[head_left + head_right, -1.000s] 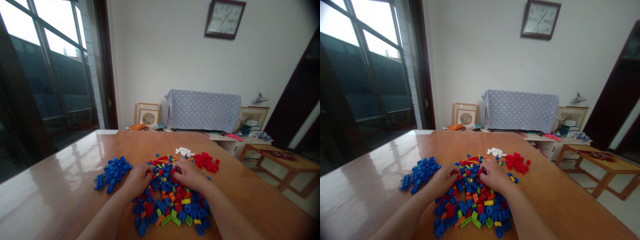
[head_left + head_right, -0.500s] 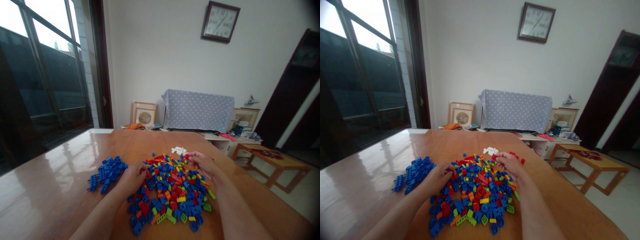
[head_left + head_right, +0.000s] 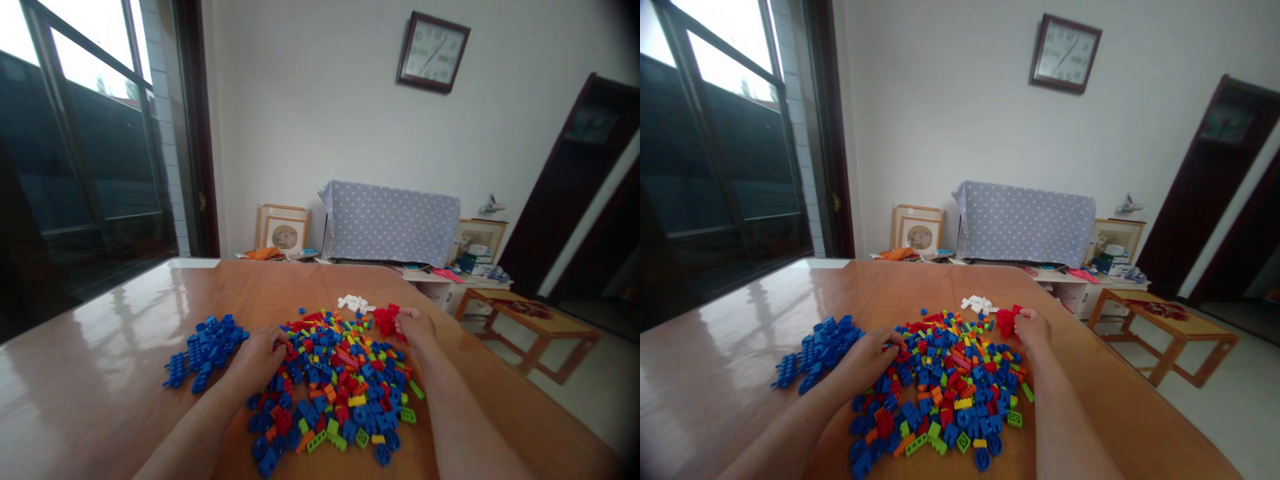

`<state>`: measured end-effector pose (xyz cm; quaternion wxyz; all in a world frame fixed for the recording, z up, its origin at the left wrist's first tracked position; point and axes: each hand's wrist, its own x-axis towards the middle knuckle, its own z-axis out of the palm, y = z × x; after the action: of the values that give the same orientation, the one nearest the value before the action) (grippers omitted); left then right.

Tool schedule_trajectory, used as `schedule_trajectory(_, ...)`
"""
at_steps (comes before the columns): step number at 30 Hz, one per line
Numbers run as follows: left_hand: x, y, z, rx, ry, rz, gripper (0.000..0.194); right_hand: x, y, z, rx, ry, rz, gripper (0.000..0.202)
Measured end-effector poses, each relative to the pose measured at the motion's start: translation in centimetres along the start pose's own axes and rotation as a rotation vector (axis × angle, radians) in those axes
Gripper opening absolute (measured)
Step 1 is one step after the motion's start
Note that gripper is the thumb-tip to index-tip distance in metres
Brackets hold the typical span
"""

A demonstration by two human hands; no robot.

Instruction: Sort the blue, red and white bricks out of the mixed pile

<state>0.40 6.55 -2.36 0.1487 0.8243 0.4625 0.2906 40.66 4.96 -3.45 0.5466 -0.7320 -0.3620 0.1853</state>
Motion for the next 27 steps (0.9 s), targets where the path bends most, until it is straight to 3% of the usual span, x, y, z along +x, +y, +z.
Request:
schedule_trajectory(4,-0.2,0.7,-0.2,0.004,-0.006,0.030,0.015,-1.6,-1.5,0.9,-0.133,-0.200,-0.161,0.024)
schedule_trajectory(9,-0.9,2.3,-0.4,-0.016,-0.054,0.122,0.029,-5.0,-3.1,3.4,-0.294,-0.504,-0.351,0.012)
schedule_trajectory(16,-1.3,2.4,0.4,-0.028,-0.120,0.163,0.046,-8.1,-4.9,5.7,-0.441,-0.646,-0.662,0.023)
schedule_trajectory(19,-1.1,2.1,0.5,-0.009,-0.112,0.149,0.043,-9.0,-5.4,6.0,-0.335,-0.728,-0.657,0.034)
schedule_trajectory(23,-0.9,1.9,0.2,0.026,-0.086,0.116,0.031,-9.8,-5.9,5.9,-0.135,-0.825,-0.527,0.043)
schedule_trajectory(27,-0.8,2.0,-0.4,0.059,-0.081,0.099,0.020,-9.7,-6.3,5.2,-0.136,-0.804,-0.478,0.026)
